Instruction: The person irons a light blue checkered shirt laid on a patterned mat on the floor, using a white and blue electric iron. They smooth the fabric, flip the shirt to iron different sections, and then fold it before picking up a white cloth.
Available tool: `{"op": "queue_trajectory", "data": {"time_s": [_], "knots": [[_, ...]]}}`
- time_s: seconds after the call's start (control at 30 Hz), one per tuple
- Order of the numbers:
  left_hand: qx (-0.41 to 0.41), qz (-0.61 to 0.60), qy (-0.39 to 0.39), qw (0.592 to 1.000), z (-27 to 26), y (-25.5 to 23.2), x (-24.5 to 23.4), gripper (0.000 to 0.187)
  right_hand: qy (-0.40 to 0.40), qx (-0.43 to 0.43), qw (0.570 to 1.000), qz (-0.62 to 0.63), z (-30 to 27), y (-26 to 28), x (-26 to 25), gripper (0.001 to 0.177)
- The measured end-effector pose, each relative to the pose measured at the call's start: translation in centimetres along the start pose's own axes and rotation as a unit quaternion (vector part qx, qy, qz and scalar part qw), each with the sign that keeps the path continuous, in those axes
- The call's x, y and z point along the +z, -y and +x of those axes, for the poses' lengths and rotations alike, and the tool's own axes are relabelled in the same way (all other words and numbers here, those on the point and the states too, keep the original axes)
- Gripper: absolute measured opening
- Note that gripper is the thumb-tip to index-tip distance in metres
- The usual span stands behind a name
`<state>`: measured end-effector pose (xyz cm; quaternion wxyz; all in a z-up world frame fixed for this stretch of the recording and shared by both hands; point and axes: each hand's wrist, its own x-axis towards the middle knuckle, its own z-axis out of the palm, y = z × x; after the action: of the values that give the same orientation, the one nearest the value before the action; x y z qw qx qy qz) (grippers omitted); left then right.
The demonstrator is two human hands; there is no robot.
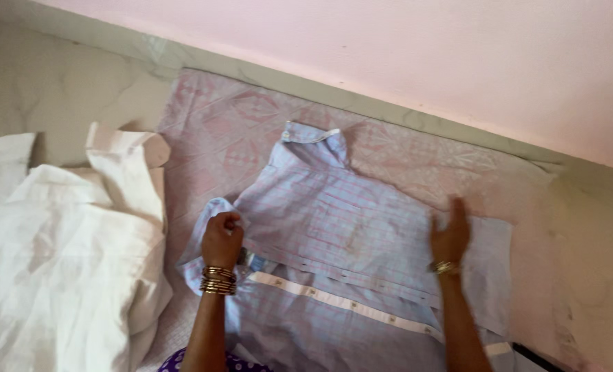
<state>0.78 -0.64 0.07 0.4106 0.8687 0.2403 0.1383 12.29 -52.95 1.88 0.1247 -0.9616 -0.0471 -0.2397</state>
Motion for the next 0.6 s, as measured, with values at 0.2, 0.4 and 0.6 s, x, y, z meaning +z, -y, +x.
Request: {"op": "queue_trajectory", "data": {"time_s": [0.2,0.4,0.6], "knots": [[-0.012,-0.011,-0.013,1.0,0.0,-0.5,-2.0,0.068,0.134,-0.085,0.965,-0.209,-3.6,13.9,3.7,0.058],[-0.018,-0.1,0.002,0.995,-0.3,-0.3,-0.8,0.056,0.088,-0.063,0.988,0.108,5.8,17.7,6.2,0.021],[-0.21,-0.233,0.047,0.948,0.0,-1.8,-2.4,0.052,0.12,-0.181,0.973,0.075,15.6,26.9,14.9,0.043]]}}
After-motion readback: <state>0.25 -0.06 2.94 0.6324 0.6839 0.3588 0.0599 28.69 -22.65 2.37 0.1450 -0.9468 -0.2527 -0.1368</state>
